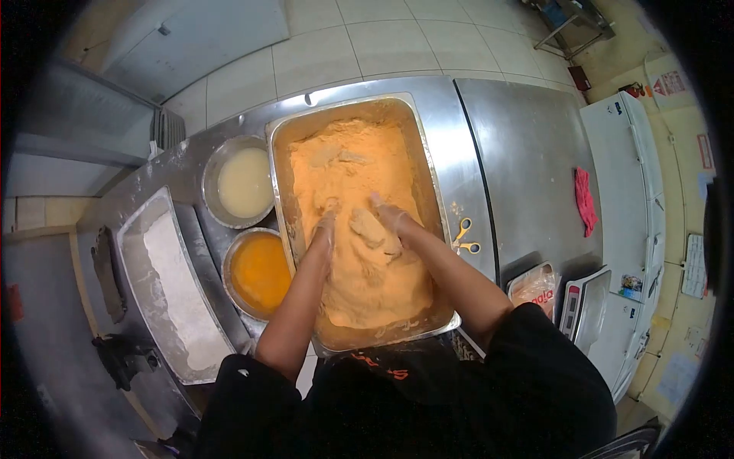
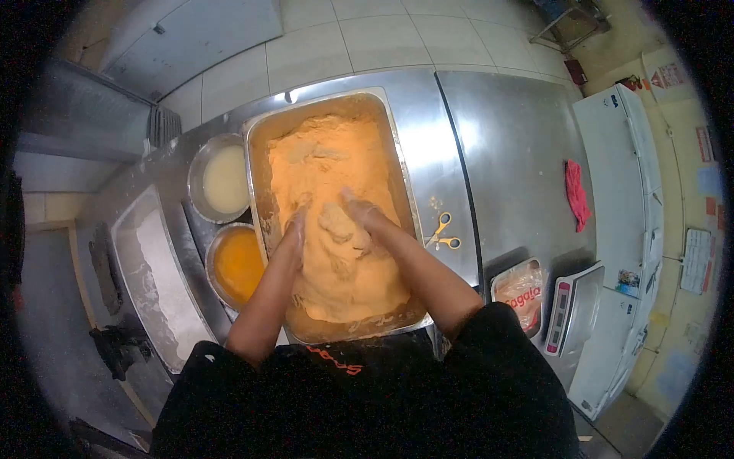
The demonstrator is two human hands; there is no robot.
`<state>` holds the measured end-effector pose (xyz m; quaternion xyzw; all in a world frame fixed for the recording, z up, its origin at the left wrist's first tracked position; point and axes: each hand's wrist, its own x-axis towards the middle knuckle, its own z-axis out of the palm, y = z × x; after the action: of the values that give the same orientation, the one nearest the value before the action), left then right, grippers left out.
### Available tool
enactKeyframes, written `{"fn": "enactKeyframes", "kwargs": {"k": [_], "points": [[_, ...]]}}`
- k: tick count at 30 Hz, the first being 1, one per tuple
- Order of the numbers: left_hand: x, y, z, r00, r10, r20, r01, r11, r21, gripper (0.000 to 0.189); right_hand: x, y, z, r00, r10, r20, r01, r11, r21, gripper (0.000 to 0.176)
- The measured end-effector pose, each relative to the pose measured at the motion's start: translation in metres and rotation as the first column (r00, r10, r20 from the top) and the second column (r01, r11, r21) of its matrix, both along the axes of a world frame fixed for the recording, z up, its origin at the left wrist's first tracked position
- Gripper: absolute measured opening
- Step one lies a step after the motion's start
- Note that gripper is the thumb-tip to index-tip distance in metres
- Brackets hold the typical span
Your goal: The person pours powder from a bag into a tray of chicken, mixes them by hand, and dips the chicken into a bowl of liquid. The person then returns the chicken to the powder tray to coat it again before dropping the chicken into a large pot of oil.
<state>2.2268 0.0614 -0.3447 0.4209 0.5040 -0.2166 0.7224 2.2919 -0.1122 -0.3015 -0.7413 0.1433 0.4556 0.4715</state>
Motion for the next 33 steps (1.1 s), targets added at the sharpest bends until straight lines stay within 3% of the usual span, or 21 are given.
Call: {"fn": "enactKeyframes", "kwargs": {"k": [2, 3, 4, 6, 8, 10, 11, 13, 15, 16, 17, 19, 20, 22, 23, 25, 26, 28, 29, 31, 33], "points": [[-0.008, 0.003, 0.065, 0.997, 0.026, 0.075, -0.027, 1.0, 0.016, 0.074, -0.005, -0.003, 0.011, 0.889, -0.399, -0.225, 0.418, 0.907, 0.044, 0.094], [-0.017, 0.004, 0.082, 0.993, 0.045, 0.109, -0.048, 0.999, 0.021, 0.079, -0.009, -0.012, 0.027, 0.964, -0.264, -0.029, 0.265, 0.963, 0.039, 0.094], [-0.033, 0.008, 0.068, 0.973, -0.206, 0.1, 0.176, 0.952, 0.251, 0.081, -0.018, -0.028, 0.048, 0.981, -0.11, 0.16, 0.111, 0.994, 0.005, 0.094], [-0.063, 0.016, 0.017, 0.769, -0.635, -0.068, 0.524, 0.567, 0.636, 0.086, -0.049, -0.039, 0.033, 0.925, 0.197, 0.325, -0.109, 0.957, -0.269, 0.092], [-0.096, -0.01, -0.025, 0.842, -0.501, -0.199, 0.51, 0.622, 0.594, 0.089, -0.099, -0.043, -0.041, 0.868, 0.457, 0.192, -0.236, 0.72, -0.652, 0.09], [-0.098, -0.031, -0.014, 0.938, -0.313, -0.149, 0.347, 0.845, 0.407, 0.091, -0.102, -0.027, -0.022, 0.993, -0.019, 0.12, 0.049, 0.967, -0.248, 0.088], [-0.092, -0.035, 0.02, 0.982, -0.176, -0.067, 0.186, 0.963, 0.195, 0.092, -0.103, -0.02, -0.003, 0.97, -0.244, -0.003, 0.244, 0.969, -0.041, 0.087], [-0.083, -0.033, 0.046, 0.998, 0.056, 0.021, -0.055, 0.998, -0.039, 0.095, -0.081, -0.022, 0.046, 0.841, -0.498, -0.209, 0.527, 0.843, 0.108, 0.087], [-0.083, -0.027, 0.049, 0.973, 0.21, 0.091, -0.205, 0.977, -0.06, 0.098, -0.078, -0.043, 0.037, 0.83, -0.524, -0.193, 0.553, 0.819, 0.155, 0.091], [-0.086, -0.015, 0.04, 0.965, -0.253, 0.064, 0.242, 0.96, 0.141, 0.097, -0.083, -0.063, -0.001, 0.897, -0.44, -0.053, 0.442, 0.885, 0.145, 0.096], [-0.09, 0.003, 0.02, 0.759, -0.649, -0.044, 0.628, 0.714, 0.31, 0.095, -0.095, -0.069, -0.008, 0.955, -0.262, 0.136, 0.257, 0.965, 0.054, 0.093], [-0.12, -0.007, -0.033, 0.551, -0.796, -0.25, 0.794, 0.407, 0.452, 0.09, -0.132, -0.073, -0.01, 0.864, 0.245, 0.44, -0.089, 0.934, -0.346, 0.083], [-0.146, -0.03, -0.054, 0.675, -0.684, -0.277, 0.71, 0.5, 0.495, 0.086, -0.159, -0.067, -0.02, 0.882, 0.268, 0.388, -0.135, 0.932, -0.337, 0.081], [-0.133, -0.07, -0.011, 0.924, -0.333, -0.188, 0.374, 0.893, 0.252, 0.08, -0.166, -0.06, -0.029, 0.987, 0.036, 0.156, -0.014, 0.99, -0.144, 0.084], [-0.129, -0.073, 0.016, 0.977, -0.163, -0.137, 0.183, 0.971, 0.151, 0.078, -0.155, -0.059, -0.026, 0.977, -0.199, -0.081, 0.199, 0.98, -0.002, 0.09], [-0.111, -0.07, 0.067, 0.984, 0.171, -0.039, -0.173, 0.984, -0.032, 0.072, -0.142, -0.058, -0.026, 0.959, -0.14, -0.245, 0.161, 0.985, 0.069, 0.088], [-0.112, -0.061, 0.072, 0.997, 0.082, -0.006, -0.082, 0.996, -0.03, 0.069, -0.14, -0.065, -0.033, 0.978, 0.127, -0.169, -0.125, 0.992, 0.022, 0.079], [-0.118, -0.041, 0.073, 0.978, -0.204, 0.049, 0.197, 0.974, 0.107, 0.065, -0.14, -0.082, -0.049, 0.772, 0.63, -0.077, -0.635, 0.763, -0.122, 0.062], [-0.126, -0.031, 0.058, 0.852, -0.523, -0.013, 0.498, 0.803, 0.328, 0.063, -0.137, -0.09, -0.056, 0.569, 0.821, -0.056, -0.811, 0.547, -0.208, 0.053], [-0.15, -0.033, 0.031, 0.39, -0.866, -0.313, 0.807, 0.158, 0.568, 0.059, -0.133, -0.098, -0.064, 0.05, 0.995, -0.089, -0.928, 0.013, -0.373, 0.037], [-0.168, -0.057, 0.006, 0.086, -0.905, -0.418, 0.838, -0.161, 0.521, 0.056, -0.159, -0.073, -0.055, 0.373, 0.928, -0.026, -0.851, 0.33, -0.409, 0.04]]}}
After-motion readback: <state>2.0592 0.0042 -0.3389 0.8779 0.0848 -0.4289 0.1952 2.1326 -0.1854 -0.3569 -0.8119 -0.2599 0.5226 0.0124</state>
